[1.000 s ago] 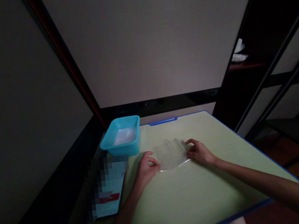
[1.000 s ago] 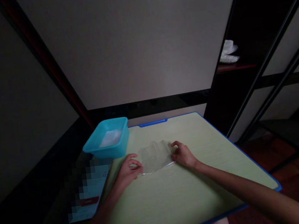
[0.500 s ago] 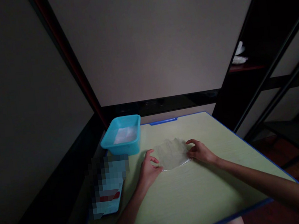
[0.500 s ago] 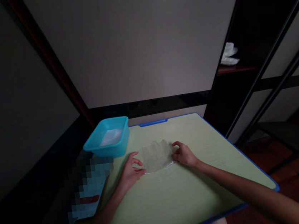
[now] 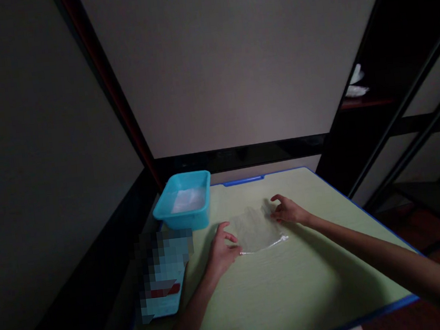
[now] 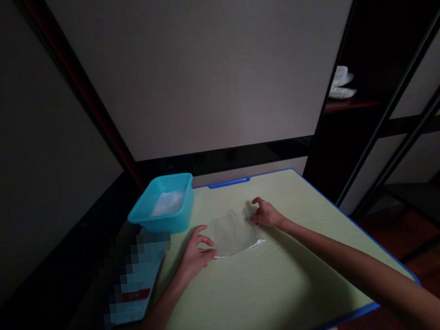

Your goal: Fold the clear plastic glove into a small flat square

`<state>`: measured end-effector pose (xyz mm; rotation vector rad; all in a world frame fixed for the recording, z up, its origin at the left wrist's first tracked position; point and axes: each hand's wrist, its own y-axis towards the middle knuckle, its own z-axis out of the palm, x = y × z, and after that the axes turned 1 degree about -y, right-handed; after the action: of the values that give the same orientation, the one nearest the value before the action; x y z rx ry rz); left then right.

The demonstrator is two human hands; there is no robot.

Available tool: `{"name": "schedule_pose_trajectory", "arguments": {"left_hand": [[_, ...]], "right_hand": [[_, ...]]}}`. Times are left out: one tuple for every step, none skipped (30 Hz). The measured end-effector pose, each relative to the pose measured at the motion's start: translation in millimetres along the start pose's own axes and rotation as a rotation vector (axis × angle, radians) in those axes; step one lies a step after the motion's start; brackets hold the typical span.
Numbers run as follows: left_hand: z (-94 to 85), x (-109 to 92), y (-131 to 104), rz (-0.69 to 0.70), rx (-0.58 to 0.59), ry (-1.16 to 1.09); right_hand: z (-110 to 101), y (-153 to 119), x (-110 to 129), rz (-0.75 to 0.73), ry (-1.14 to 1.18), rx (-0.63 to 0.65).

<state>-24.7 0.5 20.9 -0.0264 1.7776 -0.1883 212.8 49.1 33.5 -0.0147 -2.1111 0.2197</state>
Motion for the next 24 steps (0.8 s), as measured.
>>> {"name": "schedule_pose_trajectory", "arguments": {"left_hand": [[0.0,0.6,0.4,0.002,0.0,-0.004],[-0.1,1.1,0.7,0.004,-0.001,-0.006],[-0.1,1.6,0.8,0.008,-0.004,-0.009],[0.0,2.0,0.9,0.015,-0.008,-0.014],[0.2,2.5,0.9,0.022,-0.012,-0.021],[0.5,2.9,0.8,0.029,-0.018,-0.031],[0.8,3.3,0.7,0.034,-0.021,-0.04],[1.2,3.8,0.7,0.038,-0.022,-0.048],[1.5,4.2,0.8,0.042,-0.021,-0.054],[1.9,4.5,0.9,0.044,-0.02,-0.058],[2.2,4.9,1.1,0.047,-0.02,-0.059],[2.4,5.2,1.3,0.05,-0.021,-0.062],[2.7,5.5,1.5,0.051,-0.022,-0.066],[2.8,5.8,1.7,0.051,-0.026,-0.073],[3.0,6.0,1.9,0.051,-0.029,-0.08],[3.2,6.2,2.2,0.052,-0.032,-0.085],[3.3,6.4,2.4,0.051,-0.036,-0.088],[3.4,6.6,2.6,0.049,-0.041,-0.089],[3.5,6.7,2.8,0.048,-0.046,-0.086],[3.6,6.8,3.0,0.048,-0.049,-0.085],[3.5,6.8,3.0,0.048,-0.05,-0.084],[3.5,6.7,3.0,0.049,-0.049,-0.083],[3.4,6.6,3.0,0.052,-0.047,-0.083],[3.3,6.4,2.8,0.054,-0.045,-0.083]], "right_hand": [[1.4,5.6,1.1,0.0,-0.001,-0.011],[2.8,10.4,1.9,0.003,0.002,-0.018],[3.9,14.0,2.5,0.009,0.008,-0.02],[4.7,16.5,2.9,0.018,0.017,-0.019],[4.9,17.7,3.1,0.03,0.028,-0.014],[4.6,17.9,3.2,0.044,0.041,-0.007],[3.8,17.3,3.1,0.059,0.053,0.0],[2.6,16.4,3.0,0.073,0.065,0.007],[1.2,15.5,2.9,0.087,0.075,0.014],[-0.1,15.0,2.8,0.102,0.083,0.018],[-1.1,15.3,2.7,0.114,0.089,0.02],[-1.8,16.5,2.7,0.125,0.093,0.019],[-1.9,18.6,2.7,0.132,0.096,0.015],[-1.6,21.5,2.9,0.135,0.098,0.009],[-0.8,25.0,3.2,0.134,0.101,0.002],[0.4,29.0,3.7,0.13,0.105,-0.003],[1.7,33.0,4.4,0.125,0.109,-0.006],[3.0,36.8,5.3,0.119,0.112,-0.006],[4.1,40.1,6.3,0.114,0.115,-0.003],[4.8,42.9,7.6,0.11,0.118,0.004],[5.1,44.9,9.0,0.106,0.121,0.015],[4.9,46.1,10.4,0.103,0.125,0.028],[4.2,46.5,11.8,0.099,0.129,0.044],[3.0,46.2,13.2,0.094,0.134,0.06]]}}
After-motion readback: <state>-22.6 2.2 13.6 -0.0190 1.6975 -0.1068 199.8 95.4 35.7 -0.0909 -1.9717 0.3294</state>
